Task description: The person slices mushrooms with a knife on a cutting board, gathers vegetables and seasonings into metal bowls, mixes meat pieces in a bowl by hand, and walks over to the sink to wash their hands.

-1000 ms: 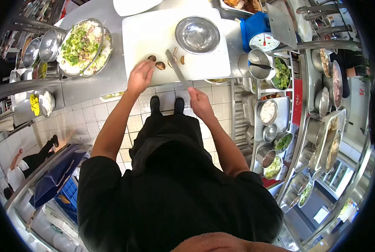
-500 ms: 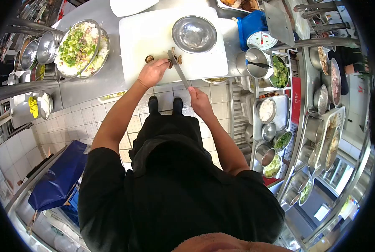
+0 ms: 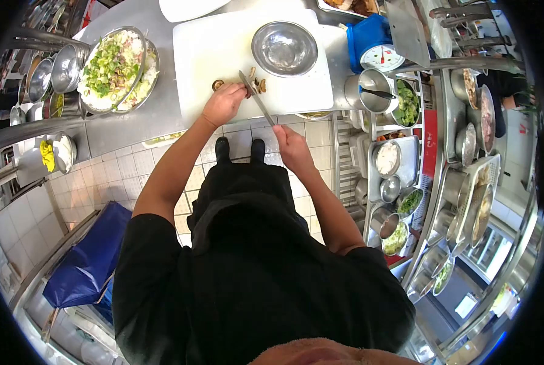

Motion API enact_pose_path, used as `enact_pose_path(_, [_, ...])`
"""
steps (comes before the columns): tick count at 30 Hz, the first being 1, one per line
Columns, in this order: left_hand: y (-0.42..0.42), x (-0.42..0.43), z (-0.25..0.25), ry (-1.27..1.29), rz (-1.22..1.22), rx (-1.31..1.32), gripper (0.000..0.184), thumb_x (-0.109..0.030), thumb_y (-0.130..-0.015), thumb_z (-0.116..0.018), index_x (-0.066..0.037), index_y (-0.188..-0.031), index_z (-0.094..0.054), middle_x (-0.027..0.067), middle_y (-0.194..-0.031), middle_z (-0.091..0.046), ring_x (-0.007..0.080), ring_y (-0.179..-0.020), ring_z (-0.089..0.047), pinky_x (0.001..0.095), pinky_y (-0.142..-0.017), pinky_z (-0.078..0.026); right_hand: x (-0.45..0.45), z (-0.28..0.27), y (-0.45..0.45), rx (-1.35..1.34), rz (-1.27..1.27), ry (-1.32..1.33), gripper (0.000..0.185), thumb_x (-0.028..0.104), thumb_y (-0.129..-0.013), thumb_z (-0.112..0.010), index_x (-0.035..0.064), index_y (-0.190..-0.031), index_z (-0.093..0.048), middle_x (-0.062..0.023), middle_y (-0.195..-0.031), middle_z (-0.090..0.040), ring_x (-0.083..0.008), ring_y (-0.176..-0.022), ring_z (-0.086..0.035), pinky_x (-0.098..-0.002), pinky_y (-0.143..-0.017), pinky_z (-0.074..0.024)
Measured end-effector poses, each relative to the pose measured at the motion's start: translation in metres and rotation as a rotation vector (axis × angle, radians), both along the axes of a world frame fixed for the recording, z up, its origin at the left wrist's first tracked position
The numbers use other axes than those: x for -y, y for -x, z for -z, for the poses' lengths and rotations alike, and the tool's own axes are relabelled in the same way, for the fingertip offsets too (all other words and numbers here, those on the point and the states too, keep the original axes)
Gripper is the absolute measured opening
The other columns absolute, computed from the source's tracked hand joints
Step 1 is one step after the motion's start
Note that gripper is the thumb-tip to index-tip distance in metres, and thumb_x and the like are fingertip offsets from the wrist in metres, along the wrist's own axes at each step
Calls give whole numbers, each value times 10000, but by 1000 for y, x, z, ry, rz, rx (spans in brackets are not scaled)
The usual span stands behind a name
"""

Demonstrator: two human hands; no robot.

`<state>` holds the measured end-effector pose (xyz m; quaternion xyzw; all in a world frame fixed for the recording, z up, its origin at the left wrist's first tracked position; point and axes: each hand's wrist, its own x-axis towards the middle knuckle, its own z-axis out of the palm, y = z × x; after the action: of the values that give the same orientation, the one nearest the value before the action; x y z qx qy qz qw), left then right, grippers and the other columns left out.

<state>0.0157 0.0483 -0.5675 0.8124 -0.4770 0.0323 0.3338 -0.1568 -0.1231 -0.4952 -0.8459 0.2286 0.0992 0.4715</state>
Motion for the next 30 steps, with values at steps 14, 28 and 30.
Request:
enact_pose_path(14, [4, -2, 11, 92, -71, 39, 116, -14, -792, -587, -42, -884, -651, 89, -975, -640, 265, -884, -613, 362, -798, -490, -3, 8, -5, 5, -41, 5, 452, 392, -986, -410, -1, -1011, -632, -290, -896, -623, -473, -873, -590, -493, -752, -471])
enact_pose_path(28, [-3, -28, -25, 118, -325, 58, 193, 17, -754, -602, -57, -914, -682, 101, -1014, -677, 286, -936, -627, 387, -841, -484, 3, 4, -4, -53, 65, -181, 472, 390, -988, -422, -42, -962, -609, -265, -799, -613, -429, -769, -584, -430, -719, -461])
enact_pose_path(30, [-14, -48, -23, -18, -321, 6, 216, 17, -765, -607, -58, -952, -686, 97, -1019, -674, 286, -951, -629, 382, -876, -485, -3, -4, -1, -144, 95, -307, 473, 392, -990, -420, -43, -955, -603, -264, -781, -599, -412, -743, -573, -423, -707, -454])
